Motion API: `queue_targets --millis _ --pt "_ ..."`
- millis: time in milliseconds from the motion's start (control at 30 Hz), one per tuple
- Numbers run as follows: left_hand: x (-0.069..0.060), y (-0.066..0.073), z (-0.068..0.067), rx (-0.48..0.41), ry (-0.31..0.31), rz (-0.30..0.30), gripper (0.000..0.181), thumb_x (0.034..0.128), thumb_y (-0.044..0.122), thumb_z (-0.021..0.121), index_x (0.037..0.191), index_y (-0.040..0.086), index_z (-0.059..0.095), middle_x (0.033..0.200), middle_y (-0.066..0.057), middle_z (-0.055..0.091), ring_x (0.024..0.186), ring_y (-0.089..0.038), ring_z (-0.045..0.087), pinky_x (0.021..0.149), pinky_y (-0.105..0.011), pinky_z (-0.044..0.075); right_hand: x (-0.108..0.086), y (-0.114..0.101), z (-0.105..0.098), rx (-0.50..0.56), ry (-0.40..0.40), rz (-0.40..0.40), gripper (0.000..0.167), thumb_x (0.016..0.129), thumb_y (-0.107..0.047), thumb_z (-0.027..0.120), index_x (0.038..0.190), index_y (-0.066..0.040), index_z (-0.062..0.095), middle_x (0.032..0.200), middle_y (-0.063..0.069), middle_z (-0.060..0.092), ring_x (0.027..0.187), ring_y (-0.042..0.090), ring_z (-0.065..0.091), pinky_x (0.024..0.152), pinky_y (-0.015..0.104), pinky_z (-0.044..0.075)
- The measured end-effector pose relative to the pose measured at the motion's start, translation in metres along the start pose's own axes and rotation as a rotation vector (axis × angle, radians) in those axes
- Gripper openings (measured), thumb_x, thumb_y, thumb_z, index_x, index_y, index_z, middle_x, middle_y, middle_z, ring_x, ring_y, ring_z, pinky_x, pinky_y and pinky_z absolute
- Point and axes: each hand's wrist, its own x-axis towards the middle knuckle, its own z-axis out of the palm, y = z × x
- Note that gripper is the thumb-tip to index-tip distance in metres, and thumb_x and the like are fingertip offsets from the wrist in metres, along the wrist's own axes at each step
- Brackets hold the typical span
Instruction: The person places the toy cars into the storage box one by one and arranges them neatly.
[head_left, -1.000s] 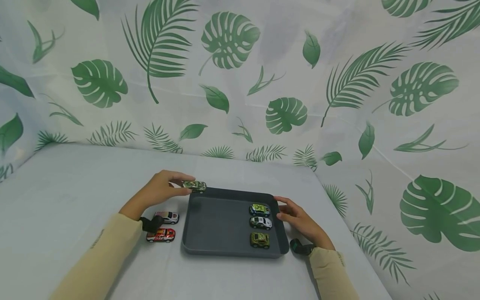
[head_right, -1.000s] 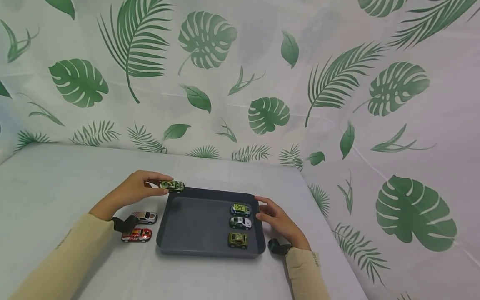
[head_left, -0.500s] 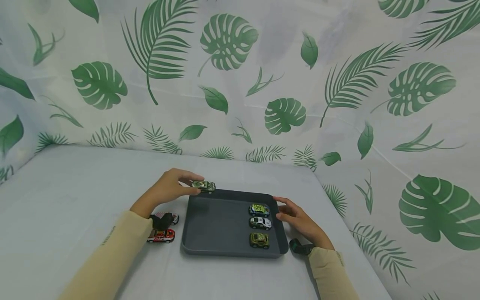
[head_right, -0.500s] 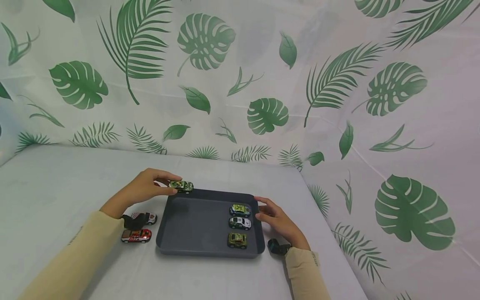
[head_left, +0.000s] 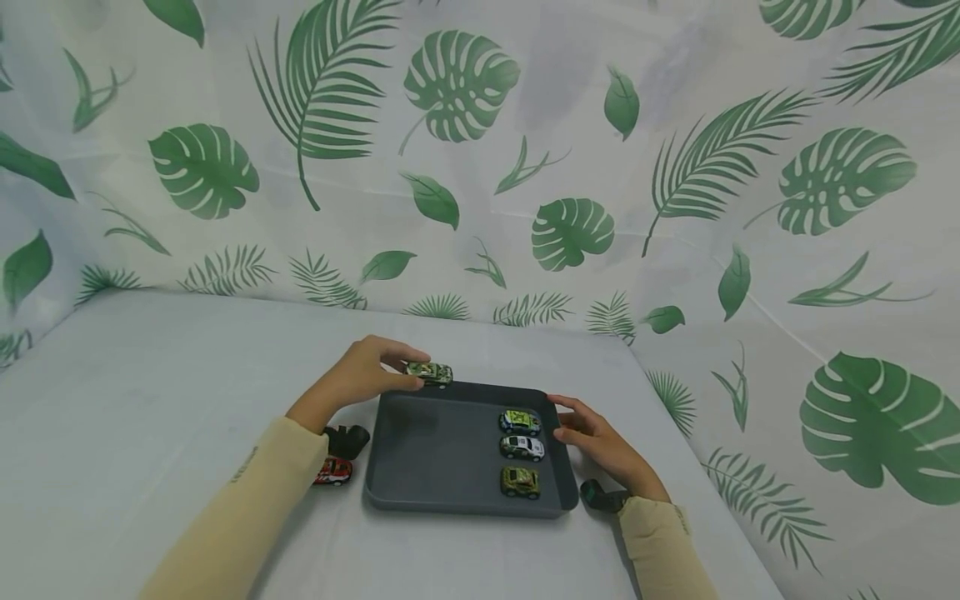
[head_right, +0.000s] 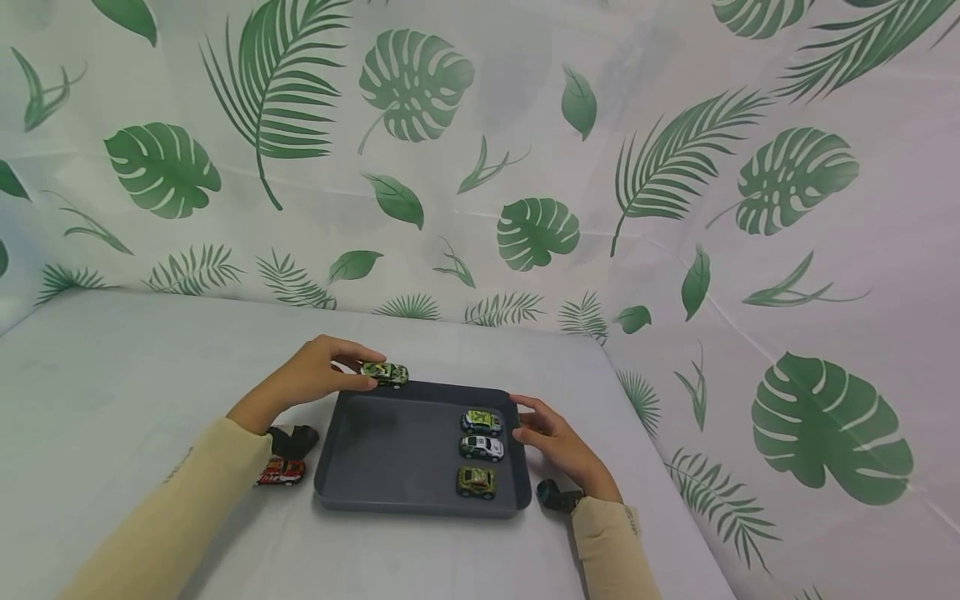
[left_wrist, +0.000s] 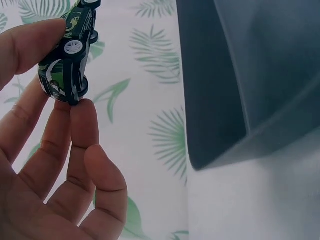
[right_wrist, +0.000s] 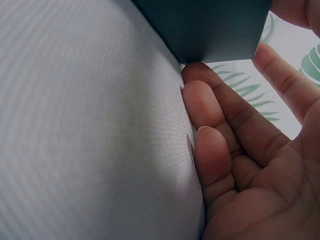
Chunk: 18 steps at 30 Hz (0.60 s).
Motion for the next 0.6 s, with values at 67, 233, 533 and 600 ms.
queue_targets --millis 67,233,533,600 --pt "0.002 0.002 0.003 0.001 -0.001 0.01 0.04 0.0955 0.018 0.086 0.132 0.006 0.078 0.133 -0.013 0.075 0.121 -0.036 0.069 0.101 -0.058 0.056 -0.001 0.0 0.0 0.007 0.0 0.003 0.066 0.108 -0.024 0.068 0.167 -0.012 0.041 0.156 0.03 0.051 0.141 0.045 0.053 0.117 0.071 0.036" --pt "0.007 0.005 0.009 -0.021 -0.008 0.01 0.039 0.0957 0.016 0.085 0.133 0.005 0.077 0.134 -0.013 0.074 0.121 -0.036 0.069 0.102 -0.057 0.057 0.0 0.0 0.0 0.01 0.0 0.008 0.066 0.108 -0.024 0.068 0.167 -0.012 0.041 0.156 0.031 0.051 0.141 0.046 0.052 0.118 0.071 0.036" --pt "0.018 0.01 0.027 -0.012 -0.011 -0.014 0.037 0.0944 0.015 0.086 0.13 0.008 0.079 0.129 -0.009 0.076 0.113 -0.028 0.071 0.102 -0.054 0.057 0.0 0.0 0.0 0.0 -0.001 -0.001 0.065 0.108 -0.023 0.067 0.167 -0.011 0.04 0.154 0.03 0.052 0.138 0.043 0.055 0.116 0.07 0.038" --pt "0.021 0.01 0.032 -0.011 -0.016 -0.015 0.038 0.0942 0.015 0.086 0.13 0.007 0.079 0.128 -0.009 0.077 0.112 -0.027 0.071 0.102 -0.052 0.057 0.0 0.0 0.0 -0.002 -0.001 -0.001 0.065 0.108 -0.023 0.067 0.167 -0.011 0.041 0.154 0.03 0.053 0.137 0.043 0.055 0.116 0.07 0.039"
